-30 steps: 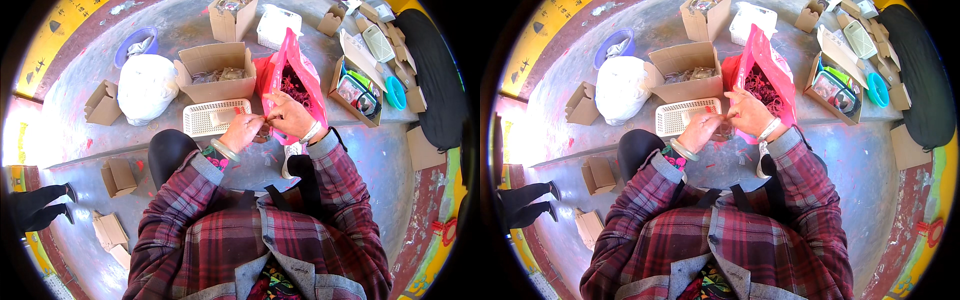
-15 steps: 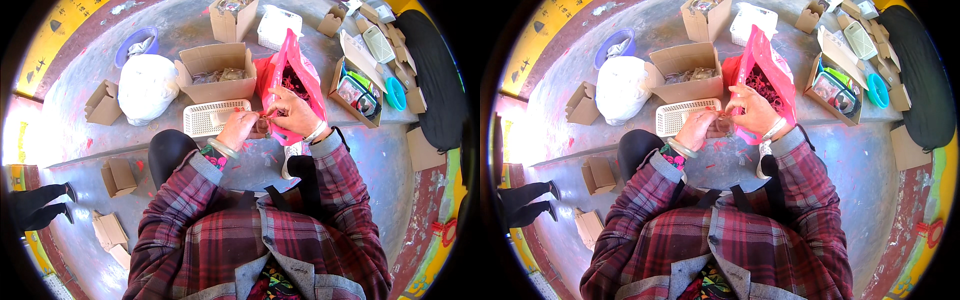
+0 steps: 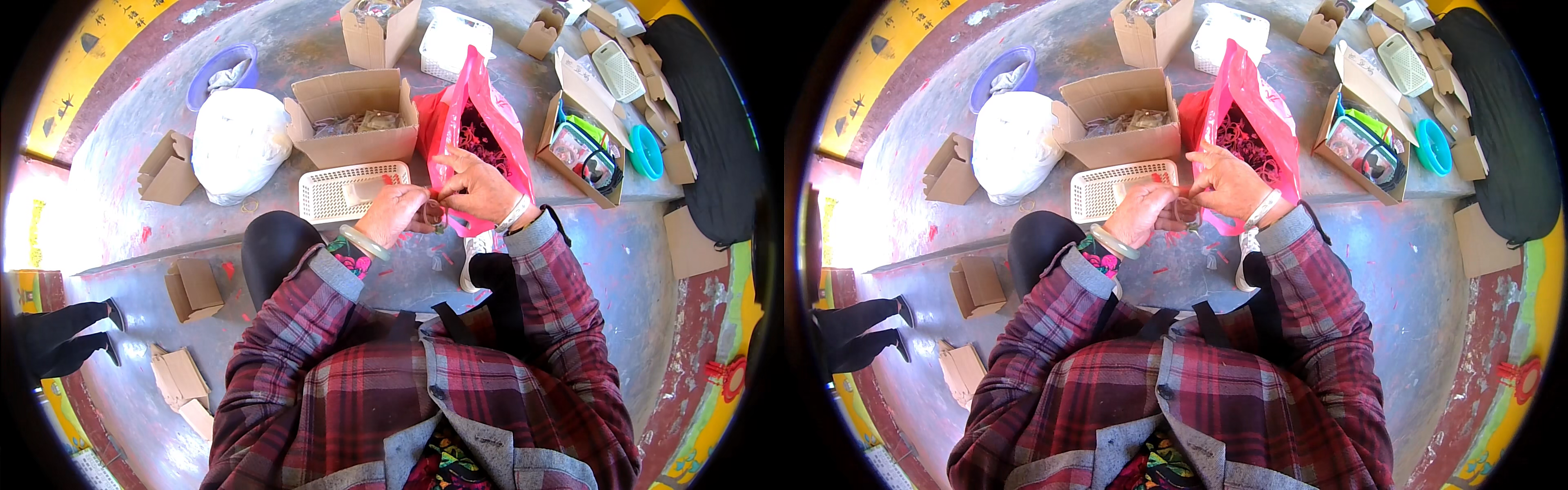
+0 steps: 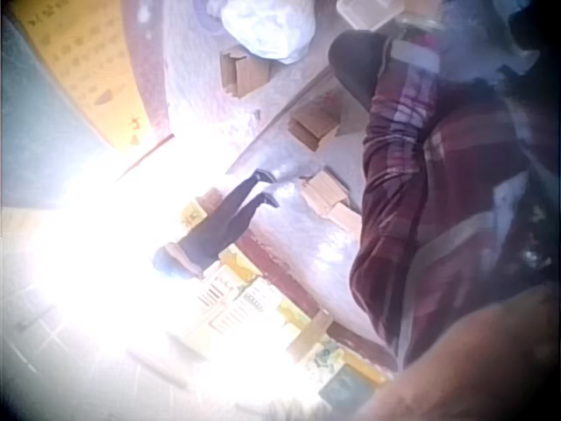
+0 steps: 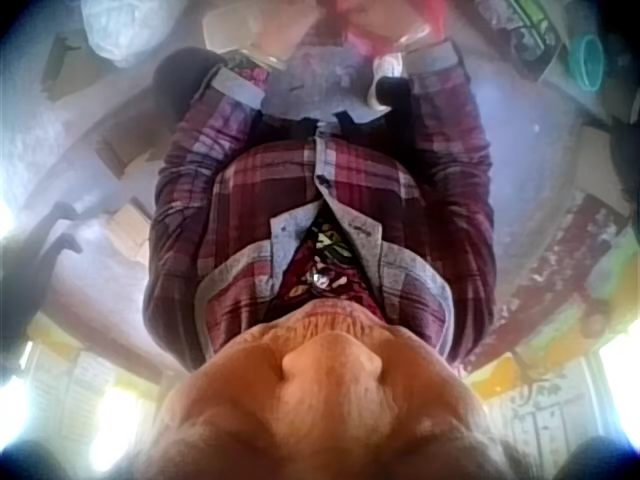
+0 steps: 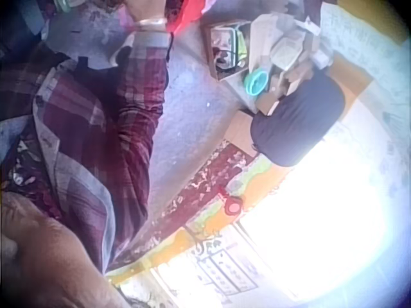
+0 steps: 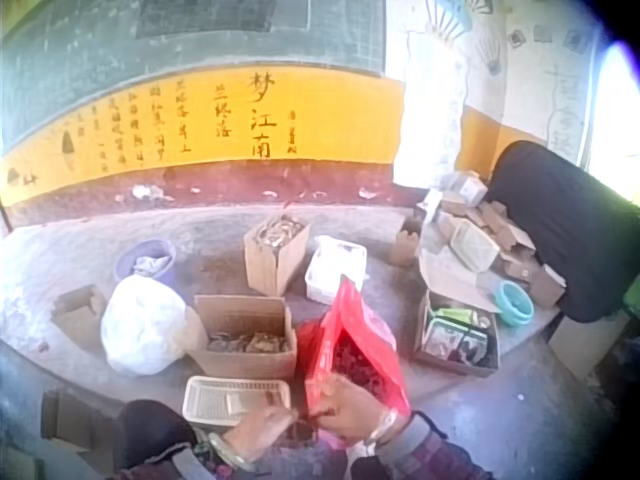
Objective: The person sits on the floor and repeatedly picks up small red cords from a pink bag, untangles them, and places them into a white basket. The person handles the cords one at a time throughout the clip.
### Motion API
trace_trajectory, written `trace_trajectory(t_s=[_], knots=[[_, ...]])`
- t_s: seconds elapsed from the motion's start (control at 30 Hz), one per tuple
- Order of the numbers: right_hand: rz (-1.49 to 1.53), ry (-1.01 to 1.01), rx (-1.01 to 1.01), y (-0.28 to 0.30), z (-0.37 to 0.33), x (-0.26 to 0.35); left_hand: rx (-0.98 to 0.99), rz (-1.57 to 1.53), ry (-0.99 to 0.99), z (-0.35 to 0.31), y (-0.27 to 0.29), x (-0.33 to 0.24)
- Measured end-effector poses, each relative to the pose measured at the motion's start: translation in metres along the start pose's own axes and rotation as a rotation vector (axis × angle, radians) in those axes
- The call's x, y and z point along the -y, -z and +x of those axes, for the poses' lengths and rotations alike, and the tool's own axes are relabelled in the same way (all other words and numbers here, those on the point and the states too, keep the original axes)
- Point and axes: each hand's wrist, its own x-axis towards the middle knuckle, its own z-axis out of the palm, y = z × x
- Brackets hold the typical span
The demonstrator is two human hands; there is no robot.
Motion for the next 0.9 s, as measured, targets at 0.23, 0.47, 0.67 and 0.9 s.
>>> trace_trajectory(t_s=[0.23,0.47,0.67,0.9], knots=[[0.011,0.039,0.046,-0.003,-0.001,0.005,0.015,-0.017,-0.021,0.002,0.002,0.005],[0.021,0.08,-0.029,-0.004,0.002,0.003,-0.024,-0.123,-0.005,0.0,-0.002,0.0],[-0.069,0.178,-0.241,-0.003,0.004,0.018,-0.096,-0.33,0.005,-0.001,-0.001,-0.009],[0.03,0.139,-0.246,-0.005,0.006,0.018,-0.115,-0.305,0.015,-0.004,-0.005,-0.015]])
